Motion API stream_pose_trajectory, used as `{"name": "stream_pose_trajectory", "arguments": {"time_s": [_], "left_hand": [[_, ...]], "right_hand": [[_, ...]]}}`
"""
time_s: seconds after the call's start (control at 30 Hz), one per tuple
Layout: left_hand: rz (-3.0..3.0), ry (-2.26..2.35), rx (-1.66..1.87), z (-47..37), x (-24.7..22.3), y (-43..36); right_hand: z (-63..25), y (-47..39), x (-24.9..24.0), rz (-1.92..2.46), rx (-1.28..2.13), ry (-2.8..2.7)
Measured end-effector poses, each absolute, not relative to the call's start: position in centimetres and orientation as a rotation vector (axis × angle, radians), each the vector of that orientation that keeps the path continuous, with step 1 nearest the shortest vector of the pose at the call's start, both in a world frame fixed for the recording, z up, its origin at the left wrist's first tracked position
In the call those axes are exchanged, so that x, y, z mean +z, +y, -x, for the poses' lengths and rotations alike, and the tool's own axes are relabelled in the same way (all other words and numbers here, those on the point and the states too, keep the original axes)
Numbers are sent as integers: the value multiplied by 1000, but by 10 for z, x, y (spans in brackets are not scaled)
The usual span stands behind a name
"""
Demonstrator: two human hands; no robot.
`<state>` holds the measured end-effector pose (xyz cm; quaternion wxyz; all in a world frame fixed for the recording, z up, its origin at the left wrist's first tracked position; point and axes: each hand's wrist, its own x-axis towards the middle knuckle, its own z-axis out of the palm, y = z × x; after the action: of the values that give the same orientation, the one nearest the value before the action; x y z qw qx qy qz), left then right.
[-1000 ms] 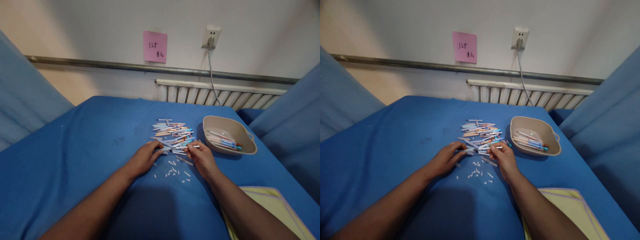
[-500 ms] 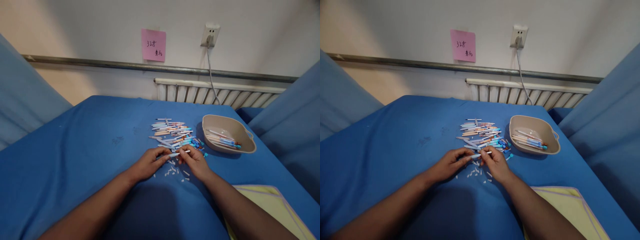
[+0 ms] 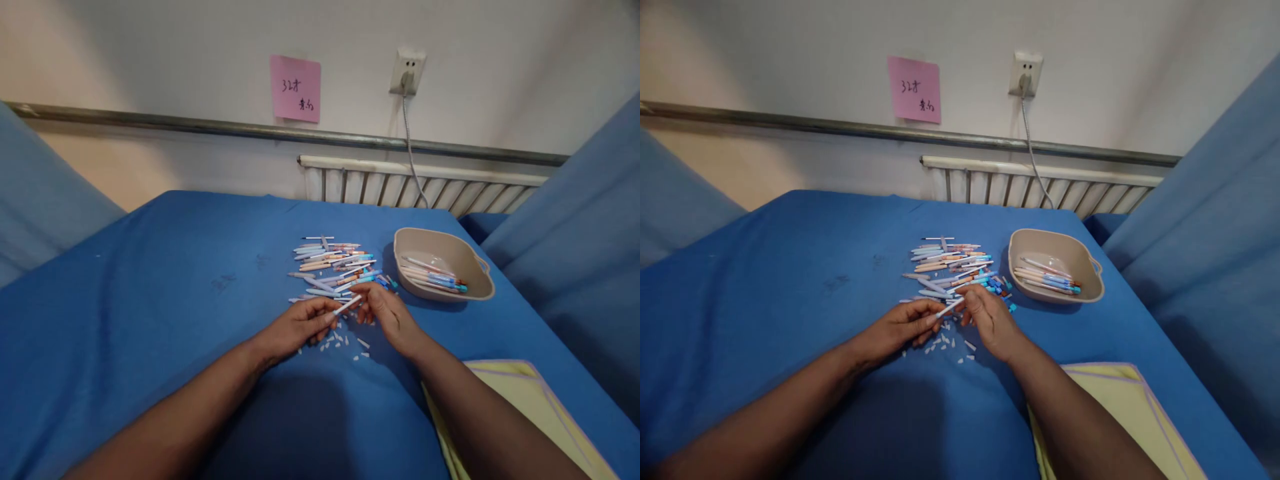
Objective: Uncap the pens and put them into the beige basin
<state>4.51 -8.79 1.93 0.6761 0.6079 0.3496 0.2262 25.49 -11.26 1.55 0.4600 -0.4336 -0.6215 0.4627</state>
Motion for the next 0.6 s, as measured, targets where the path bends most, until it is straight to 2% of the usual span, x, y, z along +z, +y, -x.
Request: {"name": "stream_pose_trajectory", "arguments": {"time_s": [0.2,0.43,0.6], "left_hand": [[-1247,847,644,-44,21,-80],[-1197,839,674,-44,19,-79],[-1170,839,688,-44,20,-79]], "right_hand": [[-306,-104,32,1453,939,-1760],[-321,-107,31,2124,328,-2229],[-315,-104,27,2177,312,-2367]]}}
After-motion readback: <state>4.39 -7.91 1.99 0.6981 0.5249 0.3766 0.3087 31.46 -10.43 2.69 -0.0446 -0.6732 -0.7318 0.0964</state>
